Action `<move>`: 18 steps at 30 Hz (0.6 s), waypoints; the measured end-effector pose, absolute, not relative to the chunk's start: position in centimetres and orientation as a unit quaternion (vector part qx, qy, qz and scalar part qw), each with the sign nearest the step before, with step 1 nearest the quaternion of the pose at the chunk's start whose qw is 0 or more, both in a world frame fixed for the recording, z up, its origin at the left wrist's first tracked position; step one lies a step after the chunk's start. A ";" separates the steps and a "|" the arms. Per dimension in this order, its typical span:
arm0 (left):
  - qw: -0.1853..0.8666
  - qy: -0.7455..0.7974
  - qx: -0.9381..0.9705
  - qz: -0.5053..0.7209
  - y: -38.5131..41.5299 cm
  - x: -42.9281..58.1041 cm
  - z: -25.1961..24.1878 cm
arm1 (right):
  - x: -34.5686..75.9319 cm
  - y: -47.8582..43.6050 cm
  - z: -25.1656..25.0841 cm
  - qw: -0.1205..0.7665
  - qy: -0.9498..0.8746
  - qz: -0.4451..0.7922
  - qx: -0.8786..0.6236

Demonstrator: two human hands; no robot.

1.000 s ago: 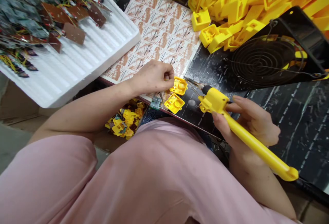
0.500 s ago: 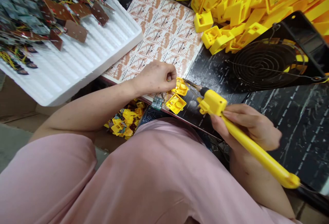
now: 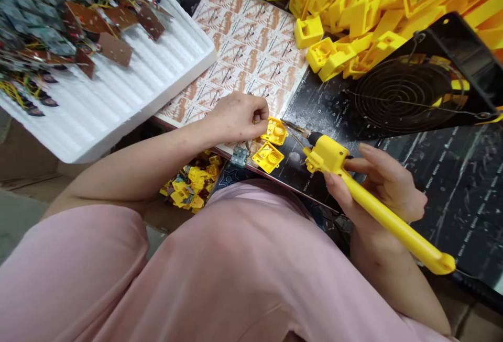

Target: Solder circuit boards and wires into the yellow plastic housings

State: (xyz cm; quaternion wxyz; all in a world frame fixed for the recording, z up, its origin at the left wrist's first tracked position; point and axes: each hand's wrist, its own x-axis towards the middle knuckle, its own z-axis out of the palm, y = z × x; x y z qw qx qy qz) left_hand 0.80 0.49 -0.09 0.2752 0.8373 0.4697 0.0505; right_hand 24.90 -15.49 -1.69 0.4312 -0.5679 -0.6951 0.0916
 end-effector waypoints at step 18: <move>0.190 0.362 0.912 -0.034 0.6 0.2 0.5 | 25.7 -13.6 -0.3 0.431 -0.794 0.088 -0.421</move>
